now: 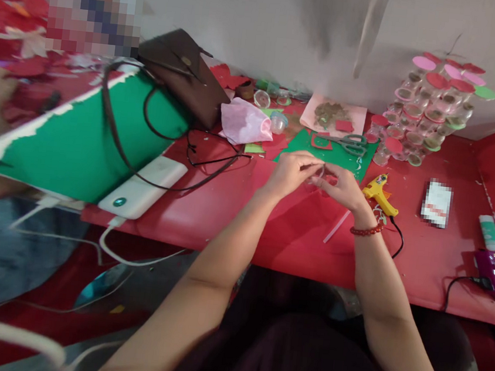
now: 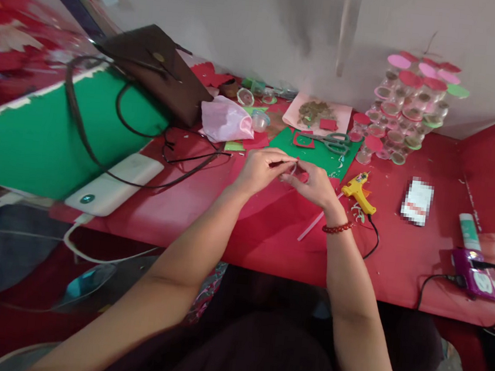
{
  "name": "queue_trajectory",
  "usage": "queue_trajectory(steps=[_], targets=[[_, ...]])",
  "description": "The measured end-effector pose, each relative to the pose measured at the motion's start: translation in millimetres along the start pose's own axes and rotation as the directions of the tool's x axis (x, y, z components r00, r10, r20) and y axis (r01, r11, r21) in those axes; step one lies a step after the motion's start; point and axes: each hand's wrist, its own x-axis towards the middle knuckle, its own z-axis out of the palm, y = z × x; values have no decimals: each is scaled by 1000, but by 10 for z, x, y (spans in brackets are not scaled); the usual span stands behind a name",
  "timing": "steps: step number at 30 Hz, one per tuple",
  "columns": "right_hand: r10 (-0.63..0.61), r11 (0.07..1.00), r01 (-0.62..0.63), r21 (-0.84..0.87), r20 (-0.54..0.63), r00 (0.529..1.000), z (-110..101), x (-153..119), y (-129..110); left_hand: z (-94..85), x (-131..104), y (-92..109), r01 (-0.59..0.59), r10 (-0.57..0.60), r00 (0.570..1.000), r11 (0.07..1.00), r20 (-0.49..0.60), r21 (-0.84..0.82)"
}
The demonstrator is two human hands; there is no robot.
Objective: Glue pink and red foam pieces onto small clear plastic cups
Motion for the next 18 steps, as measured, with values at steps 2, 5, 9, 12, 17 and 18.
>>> queue_trajectory(steps=[2,5,9,12,17,18], targets=[[6,1000,-6,7,15,1000,2,-7,-14,8,-6,-27,-56,56,998,998,0,40],[4,999,-5,35,23,1000,6,-19,-52,35,-8,-52,-109,111,994,989,-15,101],[2,1000,-1,25,-11,1000,7,-17,-71,61,7,-29,-44,52,996,994,-73,103],[-14,998,15,57,-22,1000,4,-18,-72,44,25,-4,58,-49,987,997,-154,59],[7,982,0,186,-35,999,-7,-50,-104,-27,68,-54,227,-271,933,953,-235,-198],[15,981,-6,192,-48,999,-11,-53,-103,-39,78,-79,258,-319,917,932,-238,-256]])
